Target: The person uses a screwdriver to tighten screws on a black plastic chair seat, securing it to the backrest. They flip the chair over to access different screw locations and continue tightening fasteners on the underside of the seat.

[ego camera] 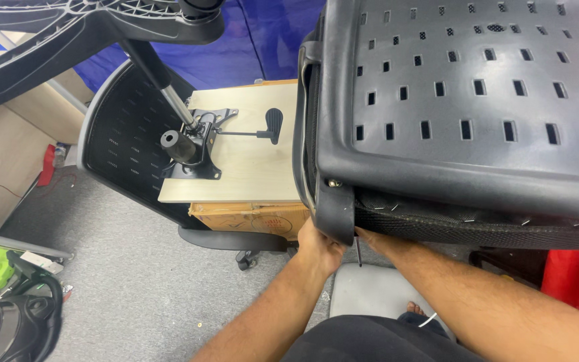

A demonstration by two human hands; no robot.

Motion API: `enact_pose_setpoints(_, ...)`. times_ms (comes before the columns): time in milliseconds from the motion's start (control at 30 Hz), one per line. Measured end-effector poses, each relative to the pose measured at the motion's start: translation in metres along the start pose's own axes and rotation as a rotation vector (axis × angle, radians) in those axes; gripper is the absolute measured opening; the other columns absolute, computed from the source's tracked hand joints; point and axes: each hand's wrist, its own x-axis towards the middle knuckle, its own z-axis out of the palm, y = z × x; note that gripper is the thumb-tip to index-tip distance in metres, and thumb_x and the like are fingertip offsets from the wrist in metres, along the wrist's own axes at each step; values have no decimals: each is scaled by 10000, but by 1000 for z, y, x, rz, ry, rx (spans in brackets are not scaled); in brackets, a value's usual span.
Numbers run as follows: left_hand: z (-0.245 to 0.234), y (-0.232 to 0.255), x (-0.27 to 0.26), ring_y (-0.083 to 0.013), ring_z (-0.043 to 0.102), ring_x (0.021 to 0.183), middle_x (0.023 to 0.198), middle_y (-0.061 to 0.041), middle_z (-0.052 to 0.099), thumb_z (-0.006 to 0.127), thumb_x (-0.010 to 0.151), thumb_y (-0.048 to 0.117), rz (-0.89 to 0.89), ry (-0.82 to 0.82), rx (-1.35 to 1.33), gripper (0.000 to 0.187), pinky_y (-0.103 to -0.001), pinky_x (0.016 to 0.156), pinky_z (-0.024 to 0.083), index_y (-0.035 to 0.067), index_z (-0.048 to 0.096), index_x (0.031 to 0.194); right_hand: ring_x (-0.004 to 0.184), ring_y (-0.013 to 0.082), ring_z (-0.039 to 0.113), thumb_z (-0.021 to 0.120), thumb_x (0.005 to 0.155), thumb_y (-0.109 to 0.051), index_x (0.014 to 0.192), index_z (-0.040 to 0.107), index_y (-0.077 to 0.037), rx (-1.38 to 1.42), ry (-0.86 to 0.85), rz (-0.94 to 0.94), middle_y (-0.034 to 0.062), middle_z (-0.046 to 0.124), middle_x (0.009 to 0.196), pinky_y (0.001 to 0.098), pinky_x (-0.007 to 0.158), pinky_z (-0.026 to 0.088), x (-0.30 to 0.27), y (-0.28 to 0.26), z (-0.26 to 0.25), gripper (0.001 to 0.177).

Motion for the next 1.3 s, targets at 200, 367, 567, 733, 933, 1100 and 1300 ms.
enact_pose_setpoints(200, 14, 3, -20, -210, 670, 1089, 1295, -175, 612, 403, 1062, 188, -14, 5, -39, 397, -323, 920, 559, -62, 524, 1346, 734, 112, 558, 642, 1009, -320, 929, 692, -31, 24, -20, 22, 30, 642, 823, 326, 672, 484, 1, 4, 1, 304)
enact_pose_setpoints(367, 27, 8, -39, -252, 625, 1251, 1408, -204, 548, 431, 1058, 195, -26, -28, -65, 430, -335, 1012, 512, -54, 453, 1408, 730, 112, 552, 651, 1010, -350, 932, 691, -26, 26, -20, 35, 32, 639, 818, 326, 669, 475, 1, 8, -5, 335)
enact_pose_setpoints(567, 23, 5, -21, -248, 677, 1173, 1369, -221, 605, 556, 1012, 129, -26, -48, -107, 427, -313, 958, 541, -89, 518, 1378, 726, 112, 545, 662, 1011, -385, 934, 689, -21, 49, -60, 80, 34, 635, 812, 326, 666, 465, -3, 17, -4, 373)
enact_pose_setpoints(733, -7, -12, 9, -171, 649, 859, 1116, -145, 629, 586, 1009, 91, -55, -67, -7, 240, -272, 724, 524, -53, 562, 1200, 722, 112, 539, 671, 1012, -414, 937, 688, -16, 100, -87, 159, 36, 632, 807, 326, 663, 457, -10, 23, -1, 405)
enact_pose_setpoints(933, -35, -24, -22, -113, 427, 595, 794, -53, 514, 578, 990, 89, -163, -267, 378, 116, -256, 516, 340, 19, 525, 914, 611, 123, 492, 722, 998, -418, 922, 691, 43, 50, -98, 254, 52, 600, 695, 316, 579, 409, -60, -6, -28, 469)
enact_pose_setpoints(1100, -17, -24, -89, -67, 405, 577, 803, -10, 524, 546, 1024, 174, -205, -641, 749, 166, -226, 497, 315, 19, 591, 983, 556, 85, 475, 748, 852, -347, 1068, 674, -97, 237, -149, 176, -22, 578, 657, 266, 507, 362, -132, -47, -64, 339)
enact_pose_setpoints(1300, 32, 3, -159, -45, 342, 532, 754, 22, 524, 526, 1041, 312, -104, -881, 1122, 286, -223, 475, 307, 39, 597, 993, 720, 65, 510, 582, 1066, -422, 1121, 617, -1, 414, -213, 75, -6, 515, 784, 211, 689, 483, -176, -92, -95, 426)
